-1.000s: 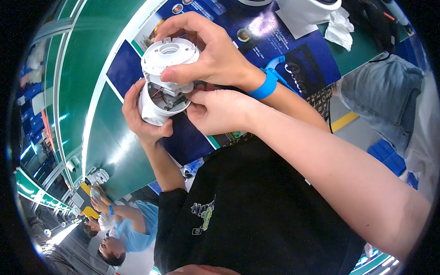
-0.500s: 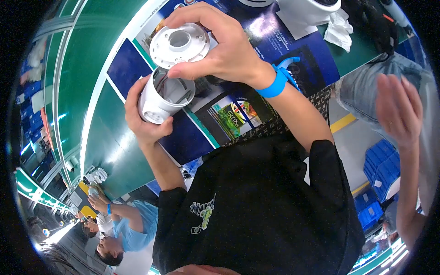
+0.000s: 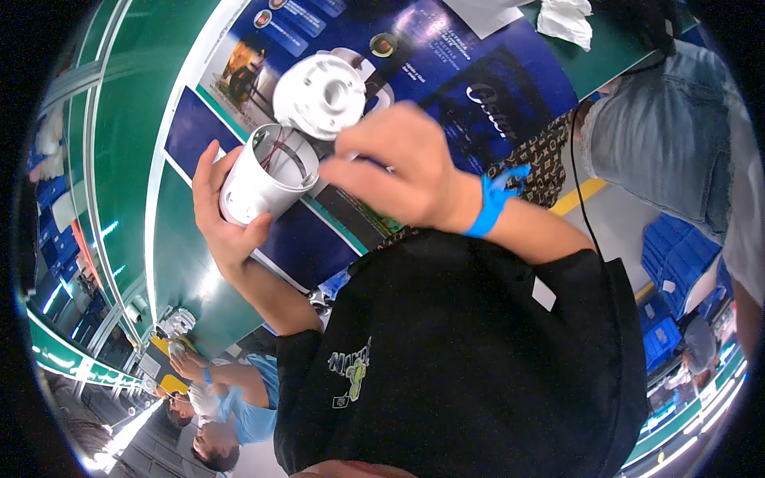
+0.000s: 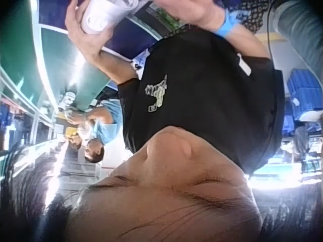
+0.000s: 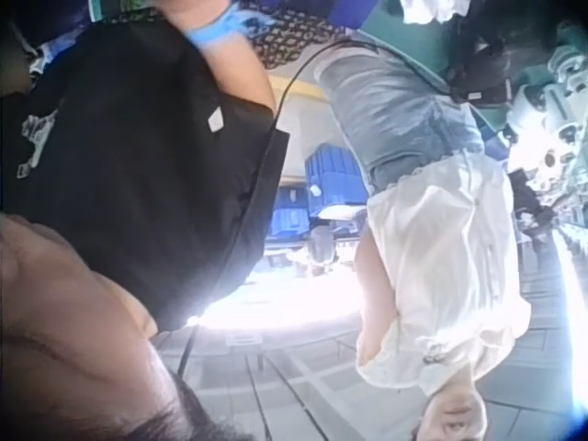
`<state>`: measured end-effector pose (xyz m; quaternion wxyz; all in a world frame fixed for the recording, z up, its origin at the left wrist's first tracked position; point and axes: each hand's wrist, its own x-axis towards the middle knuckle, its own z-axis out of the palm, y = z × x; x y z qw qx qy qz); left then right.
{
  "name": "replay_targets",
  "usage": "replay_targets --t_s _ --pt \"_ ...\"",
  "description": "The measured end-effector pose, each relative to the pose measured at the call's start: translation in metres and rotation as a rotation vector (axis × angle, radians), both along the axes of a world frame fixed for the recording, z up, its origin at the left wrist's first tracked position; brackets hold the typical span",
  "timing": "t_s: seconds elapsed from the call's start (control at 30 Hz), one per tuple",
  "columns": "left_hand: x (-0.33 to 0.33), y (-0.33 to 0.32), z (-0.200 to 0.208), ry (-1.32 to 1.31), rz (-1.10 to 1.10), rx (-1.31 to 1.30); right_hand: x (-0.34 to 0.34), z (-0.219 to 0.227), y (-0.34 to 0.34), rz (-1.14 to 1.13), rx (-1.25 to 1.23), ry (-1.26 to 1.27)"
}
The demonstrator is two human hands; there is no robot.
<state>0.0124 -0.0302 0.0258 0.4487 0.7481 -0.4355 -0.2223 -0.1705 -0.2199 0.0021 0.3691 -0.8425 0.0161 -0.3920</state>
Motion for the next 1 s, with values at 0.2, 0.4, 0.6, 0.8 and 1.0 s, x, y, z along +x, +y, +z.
replay_targets --t_s 0.2,0.4,0.6,0.8,1.0 --pt "-0.005 -0.002 -0.004 0.146 -0.08 -0.107 0.002 0.021 0.016 0.231 0.787 0.614" --pt "-0.006 -0.007 -0.01 0.126 -0.098 -0.134 0.001 0.018 0.025 0.293 1.657 0.726" --pt "-0.006 -0.004 -0.01 0.13 -0.086 -0.148 0.008 0.027 0.014 0.433 1.856 0.872" --pt "-0.005 -0.008 -0.014 0.137 -0.166 -0.155 0.008 0.019 0.011 0.606 2.19 0.986" --pt "-0.013 -0.01 -0.022 0.18 -0.125 -0.291 0.012 0.029 0.01 0.456 2.195 1.043"
